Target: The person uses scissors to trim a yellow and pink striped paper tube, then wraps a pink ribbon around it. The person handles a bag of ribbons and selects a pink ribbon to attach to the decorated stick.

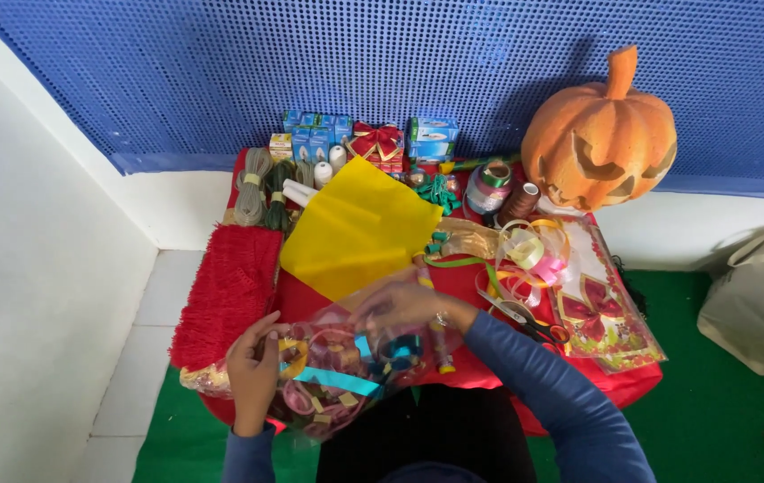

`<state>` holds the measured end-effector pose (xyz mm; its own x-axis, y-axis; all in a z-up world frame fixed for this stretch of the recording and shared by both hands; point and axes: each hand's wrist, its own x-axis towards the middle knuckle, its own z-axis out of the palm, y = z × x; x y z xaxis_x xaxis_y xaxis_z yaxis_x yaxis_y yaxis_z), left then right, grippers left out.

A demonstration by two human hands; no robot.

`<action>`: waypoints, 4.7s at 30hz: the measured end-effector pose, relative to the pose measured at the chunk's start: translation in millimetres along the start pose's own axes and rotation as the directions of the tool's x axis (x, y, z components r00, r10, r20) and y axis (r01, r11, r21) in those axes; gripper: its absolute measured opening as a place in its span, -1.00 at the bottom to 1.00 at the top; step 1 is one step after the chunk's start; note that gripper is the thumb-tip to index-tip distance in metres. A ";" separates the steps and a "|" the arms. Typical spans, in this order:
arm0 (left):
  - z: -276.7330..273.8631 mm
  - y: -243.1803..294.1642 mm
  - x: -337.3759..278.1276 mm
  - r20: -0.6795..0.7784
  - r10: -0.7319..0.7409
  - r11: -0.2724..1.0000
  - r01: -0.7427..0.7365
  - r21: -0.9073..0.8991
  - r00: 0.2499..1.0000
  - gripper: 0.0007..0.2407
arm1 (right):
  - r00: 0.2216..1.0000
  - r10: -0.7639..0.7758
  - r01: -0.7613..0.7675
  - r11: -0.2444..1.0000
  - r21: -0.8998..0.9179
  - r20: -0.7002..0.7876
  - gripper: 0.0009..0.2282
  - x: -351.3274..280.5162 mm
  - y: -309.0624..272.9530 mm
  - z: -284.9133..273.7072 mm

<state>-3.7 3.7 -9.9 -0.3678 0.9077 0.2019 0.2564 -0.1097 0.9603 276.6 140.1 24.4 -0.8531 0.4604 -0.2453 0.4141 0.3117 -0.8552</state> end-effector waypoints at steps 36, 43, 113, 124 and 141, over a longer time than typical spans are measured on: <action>-1.7 2.6 -3.6 0.016 -0.069 0.996 0.070 -0.060 0.997 -0.77 | 0.971 -0.151 0.196 0.948 0.252 -0.187 -0.86 -67.3 4.2 -30.7; -2.2 10.1 -5.3 0.018 -0.098 0.990 0.100 -0.099 0.995 -0.77 | 0.892 -0.060 0.339 0.743 0.577 -0.447 -0.88 -108.9 27.9 -52.3; 26.0 49.6 51.4 -0.284 -0.024 0.982 -0.031 -0.186 0.958 -0.80 | 0.080 -0.174 0.827 0.561 -0.032 -0.981 -0.97 -350.5 -34.6 -48.6; 35.5 8.6 83.2 -0.244 0.156 0.967 -0.098 0.234 0.957 -0.64 | 0.042 -0.203 0.802 0.591 -0.088 -0.978 -0.90 -369.9 -27.2 -36.0; 88.5 77.6 24.0 0.003 0.493 0.772 -0.439 0.459 0.870 -0.51 | -0.100 -0.289 0.721 0.638 -0.269 -0.952 -0.89 -387.2 -80.1 3.2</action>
<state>86.4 52.8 52.5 -0.1907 0.7369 0.6486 0.7698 -0.2977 0.5646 572.7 -65.7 186.4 0.2682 0.6553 0.7062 -0.2658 0.7549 -0.5996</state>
